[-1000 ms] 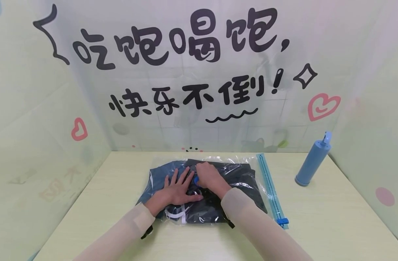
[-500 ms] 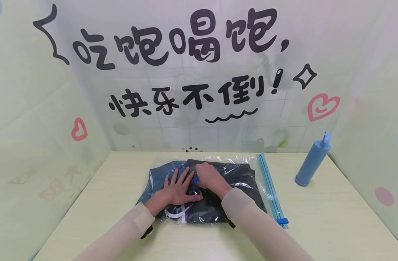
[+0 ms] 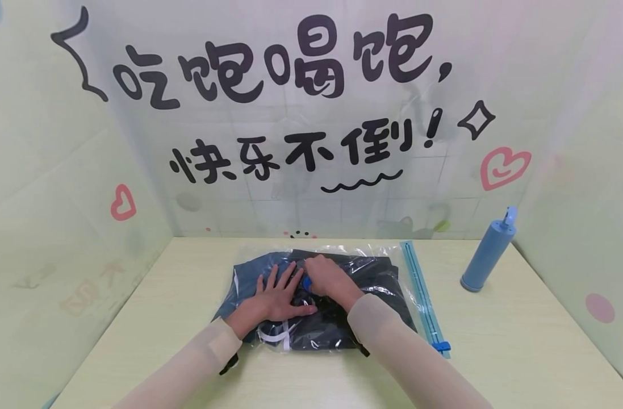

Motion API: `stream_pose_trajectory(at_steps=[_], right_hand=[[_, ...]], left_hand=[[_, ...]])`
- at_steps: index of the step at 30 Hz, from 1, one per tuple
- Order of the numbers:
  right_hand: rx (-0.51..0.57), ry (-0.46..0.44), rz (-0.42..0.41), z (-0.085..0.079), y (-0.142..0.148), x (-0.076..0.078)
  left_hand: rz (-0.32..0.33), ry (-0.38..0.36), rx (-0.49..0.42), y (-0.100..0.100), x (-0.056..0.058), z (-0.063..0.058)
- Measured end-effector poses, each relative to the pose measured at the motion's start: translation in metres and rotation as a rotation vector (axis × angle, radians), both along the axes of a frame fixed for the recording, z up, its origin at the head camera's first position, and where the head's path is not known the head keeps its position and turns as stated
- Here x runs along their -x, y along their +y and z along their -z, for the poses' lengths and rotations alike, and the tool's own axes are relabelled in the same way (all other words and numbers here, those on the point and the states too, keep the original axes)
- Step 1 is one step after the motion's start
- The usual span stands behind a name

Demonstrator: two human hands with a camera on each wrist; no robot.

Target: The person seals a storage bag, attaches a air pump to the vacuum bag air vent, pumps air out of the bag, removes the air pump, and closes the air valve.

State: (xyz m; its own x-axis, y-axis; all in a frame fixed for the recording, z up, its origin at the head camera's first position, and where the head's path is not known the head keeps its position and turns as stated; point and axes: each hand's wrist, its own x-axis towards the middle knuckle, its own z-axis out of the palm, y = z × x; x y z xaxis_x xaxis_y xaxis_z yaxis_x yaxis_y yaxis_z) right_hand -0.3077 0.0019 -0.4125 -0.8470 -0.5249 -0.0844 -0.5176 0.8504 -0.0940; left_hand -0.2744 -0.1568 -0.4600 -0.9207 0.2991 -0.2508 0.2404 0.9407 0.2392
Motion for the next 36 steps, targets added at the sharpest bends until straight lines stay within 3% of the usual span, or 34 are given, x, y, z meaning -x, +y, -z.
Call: stream_pose_trajectory(at_steps=[17, 28, 32, 36], right_hand=[[0.021, -0.013, -0.080, 0.001, 0.004, 0.001], [-0.012, -0.002, -0.068, 0.000, 0.004, -0.003], [0.043, -0.078, -0.033, -0.001, 0.007, 0.000], [0.191, -0.122, -0.022, -0.002, 0.014, 0.005]], left_hand=[[0.002, 0.001, 0.011, 0.000, 0.001, 0.001], [0.005, 0.009, -0.007, 0.001, -0.001, -0.001], [0.005, 0.012, -0.001, 0.001, -0.002, -0.001], [-0.004, 0.007, 0.009, 0.001, -0.002, -0.002]])
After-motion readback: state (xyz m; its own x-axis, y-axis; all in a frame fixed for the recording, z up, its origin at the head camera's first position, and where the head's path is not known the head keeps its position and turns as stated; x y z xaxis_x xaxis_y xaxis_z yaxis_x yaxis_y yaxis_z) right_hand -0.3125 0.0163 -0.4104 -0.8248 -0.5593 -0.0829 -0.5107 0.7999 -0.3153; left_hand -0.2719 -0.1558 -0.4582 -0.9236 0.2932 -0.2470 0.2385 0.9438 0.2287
